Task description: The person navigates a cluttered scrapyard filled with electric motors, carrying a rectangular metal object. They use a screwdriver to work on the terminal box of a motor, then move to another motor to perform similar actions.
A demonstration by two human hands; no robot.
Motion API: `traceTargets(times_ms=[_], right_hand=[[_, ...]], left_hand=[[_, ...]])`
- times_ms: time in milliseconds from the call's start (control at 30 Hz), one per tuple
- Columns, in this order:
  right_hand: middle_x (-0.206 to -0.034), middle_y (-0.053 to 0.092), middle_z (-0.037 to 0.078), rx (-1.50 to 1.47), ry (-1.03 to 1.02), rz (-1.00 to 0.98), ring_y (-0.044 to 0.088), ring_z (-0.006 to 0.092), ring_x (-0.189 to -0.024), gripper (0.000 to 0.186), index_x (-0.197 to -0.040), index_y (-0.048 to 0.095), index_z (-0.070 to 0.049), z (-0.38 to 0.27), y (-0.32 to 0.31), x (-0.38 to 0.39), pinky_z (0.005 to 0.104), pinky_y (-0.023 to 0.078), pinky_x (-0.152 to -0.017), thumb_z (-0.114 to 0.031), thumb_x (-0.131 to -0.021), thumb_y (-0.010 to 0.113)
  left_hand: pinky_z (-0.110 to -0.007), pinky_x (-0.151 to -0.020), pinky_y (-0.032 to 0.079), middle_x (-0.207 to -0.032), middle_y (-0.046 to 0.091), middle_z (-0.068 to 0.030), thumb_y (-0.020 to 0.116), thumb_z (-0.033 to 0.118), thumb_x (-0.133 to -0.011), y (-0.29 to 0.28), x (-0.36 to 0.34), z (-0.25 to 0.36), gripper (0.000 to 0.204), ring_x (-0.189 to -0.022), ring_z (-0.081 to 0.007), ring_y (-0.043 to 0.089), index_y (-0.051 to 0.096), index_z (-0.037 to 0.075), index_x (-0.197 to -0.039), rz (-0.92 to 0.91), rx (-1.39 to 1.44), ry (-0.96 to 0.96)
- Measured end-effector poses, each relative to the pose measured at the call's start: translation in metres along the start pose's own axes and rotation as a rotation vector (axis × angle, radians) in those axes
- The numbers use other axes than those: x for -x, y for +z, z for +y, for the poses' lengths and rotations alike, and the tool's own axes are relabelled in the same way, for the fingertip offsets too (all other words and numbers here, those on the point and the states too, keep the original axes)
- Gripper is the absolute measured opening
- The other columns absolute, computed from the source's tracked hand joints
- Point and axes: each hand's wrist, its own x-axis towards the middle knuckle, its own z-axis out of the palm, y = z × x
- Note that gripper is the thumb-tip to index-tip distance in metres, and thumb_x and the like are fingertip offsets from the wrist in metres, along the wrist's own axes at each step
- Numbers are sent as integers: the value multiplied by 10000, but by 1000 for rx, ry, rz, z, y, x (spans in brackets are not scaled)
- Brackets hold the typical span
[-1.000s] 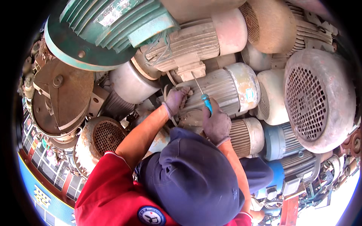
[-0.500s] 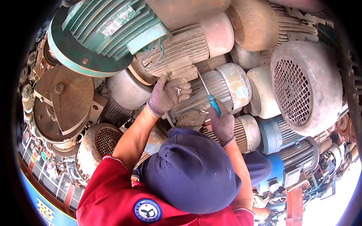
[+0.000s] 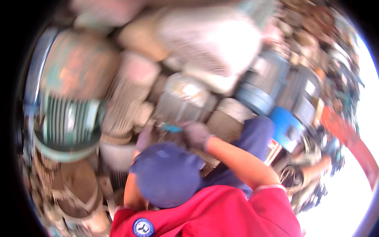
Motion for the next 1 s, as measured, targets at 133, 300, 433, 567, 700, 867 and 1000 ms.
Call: traceTargets(times_ms=[133,300,433,567,700,867,1000], right_hand=[[-1178,667,227,-115,-194,24,692,428,-1039,596,-1522,469,-206,-18,-34,-5,524,553,-886,-320,-973,670],[-1267,633,263,38,-86,856,599,452,-1198,616,-1410,525,18,49,-101,85,512,474,-1057,-268,-905,730],[-1323,617,264,224,180,1385,570,421,-1251,618,-1402,548,25,132,-162,176,490,457,-1084,-114,-841,767],[-1362,607,243,358,521,1532,564,404,-1282,627,-1421,545,21,216,-185,260,485,442,-1114,-137,-861,781],[-1489,524,251,344,1021,1478,491,423,-1379,870,-1535,438,-16,353,-205,365,500,406,-1150,-375,-828,797],[-1491,545,281,-379,732,1317,527,351,-1404,991,-1571,339,77,432,-210,381,388,403,-1166,-439,-862,801],[-1289,674,256,-621,540,1151,653,309,-1220,892,-1500,450,82,444,-214,381,375,482,-1065,-383,-834,819]], left_hand=[[-344,-705,464,-827,581,-11,429,471,-1115,25,-25,27,446,-742,-162,538,615,105,-939,130,-404,247],[-331,-713,445,-837,568,-32,505,401,-1096,63,-40,65,354,-706,-164,502,592,98,-936,54,-748,632],[-332,-630,331,-707,366,2,493,372,-1087,140,-12,129,391,-612,-144,332,435,150,-771,-164,-408,496],[-329,-618,317,-700,340,11,483,381,-1092,189,10,154,409,-615,-135,301,449,150,-757,-295,-382,557],[-295,-589,317,-642,317,28,453,382,-1117,273,47,162,493,-582,-119,310,427,156,-680,-429,-506,710],[-296,-535,306,-632,329,18,422,392,-1130,350,74,126,504,-569,-120,306,449,145,-691,-557,-601,648],[-285,-515,325,-634,380,18,419,390,-1127,395,76,68,487,-510,-110,321,480,145,-711,-565,-616,490]])
